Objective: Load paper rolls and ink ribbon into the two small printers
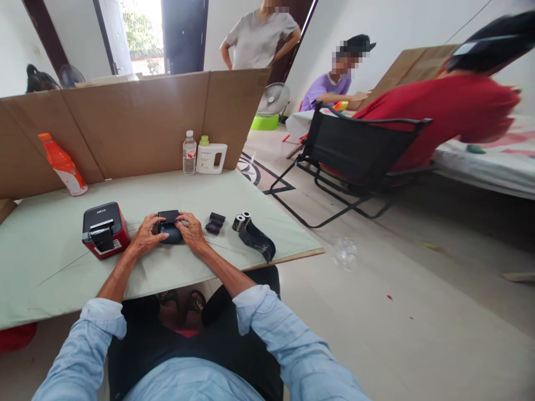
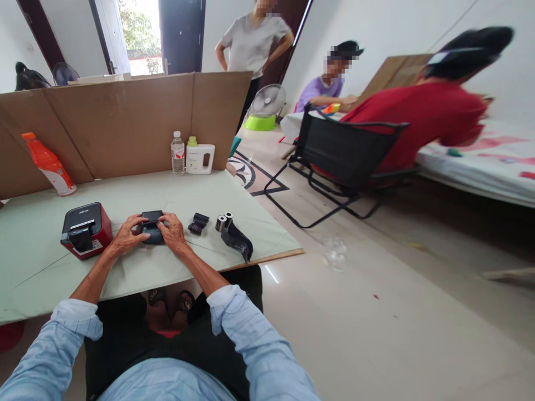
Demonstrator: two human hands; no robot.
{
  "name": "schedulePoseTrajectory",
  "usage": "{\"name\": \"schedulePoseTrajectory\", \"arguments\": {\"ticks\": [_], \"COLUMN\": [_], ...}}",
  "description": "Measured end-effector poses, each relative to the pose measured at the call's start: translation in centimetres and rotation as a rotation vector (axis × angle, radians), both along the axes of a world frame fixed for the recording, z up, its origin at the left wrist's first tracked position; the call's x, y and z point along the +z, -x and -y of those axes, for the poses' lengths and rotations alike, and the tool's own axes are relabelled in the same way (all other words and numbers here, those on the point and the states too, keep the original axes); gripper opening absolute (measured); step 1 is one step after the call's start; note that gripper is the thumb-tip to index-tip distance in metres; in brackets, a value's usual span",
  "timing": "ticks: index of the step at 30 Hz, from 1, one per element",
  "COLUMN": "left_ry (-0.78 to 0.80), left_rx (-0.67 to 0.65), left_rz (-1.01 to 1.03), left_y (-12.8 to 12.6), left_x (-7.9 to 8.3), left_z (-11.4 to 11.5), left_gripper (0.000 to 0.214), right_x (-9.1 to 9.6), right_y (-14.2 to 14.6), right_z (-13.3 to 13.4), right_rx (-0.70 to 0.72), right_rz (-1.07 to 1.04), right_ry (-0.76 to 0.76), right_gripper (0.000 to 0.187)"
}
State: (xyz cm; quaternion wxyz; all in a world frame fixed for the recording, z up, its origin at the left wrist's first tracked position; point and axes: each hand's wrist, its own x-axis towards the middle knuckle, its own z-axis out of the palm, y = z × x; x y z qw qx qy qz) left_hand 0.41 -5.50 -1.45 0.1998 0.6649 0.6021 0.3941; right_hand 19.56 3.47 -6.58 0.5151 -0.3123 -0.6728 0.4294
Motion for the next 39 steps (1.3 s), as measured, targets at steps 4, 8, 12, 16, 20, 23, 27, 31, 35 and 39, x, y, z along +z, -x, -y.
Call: {"name": "schedulePoseTrajectory", "arguments": {"ticks": [4,8,12,16,20,23,27,31,35,39], "left_ry": [0.019,-0.030,-0.064,-0.082,-0.105,-0.096,-0.090,-0.069,-0.001,-0.004], "left_rx": [-0.071,-0.061,0.006,0.042,0.045,0.053,0.113,0.163,0.146,0.200], "left_rz": [-0.096,-0.157,-0.180,-0.185,-0.141,-0.094,-0.073,0.019,0.176,0.051], "left_y": [-0.1,-0.4,-0.1,0.5,0.7,0.5,-0.2,-0.3,0.9,1.7], "left_x": [0.0,-0.4,-0.6,-0.5,-0.5,-0.6,-1.1,-1.8,-1.8,-1.0], "left_z": [0.0,0.1,0.5,1.1,1.4,1.5,1.8,1.9,1.5,0.5], "left_gripper": [0.093,0.099,0.095,0.090,0.085,0.083,0.087,0.092,0.063,0.042], "right_x": [-0.3,-0.1,0.3,0.2,-0.3,-0.5,-0.6,-0.8,-1.0,-1.2], "right_y": [0.1,0.4,1.0,1.5,1.5,1.3,1.0,0.6,0.3,0.2], "right_z": [0.5,0.5,0.4,0.6,1.0,1.2,1.2,1.3,1.8,2.0], "right_rx": [-0.001,-0.001,0.010,0.036,0.045,0.051,0.062,0.059,0.060,0.086], "right_rz": [-0.027,-0.029,-0.003,0.027,0.082,0.128,0.142,0.149,0.215,0.316], "right_ry": [0.016,0.010,-0.002,-0.035,-0.074,-0.090,-0.119,-0.123,-0.133,-0.172], "right_gripper": [0.024,0.024,0.023,0.022,0.024,0.034,0.042,0.059,0.070,0.092]}}
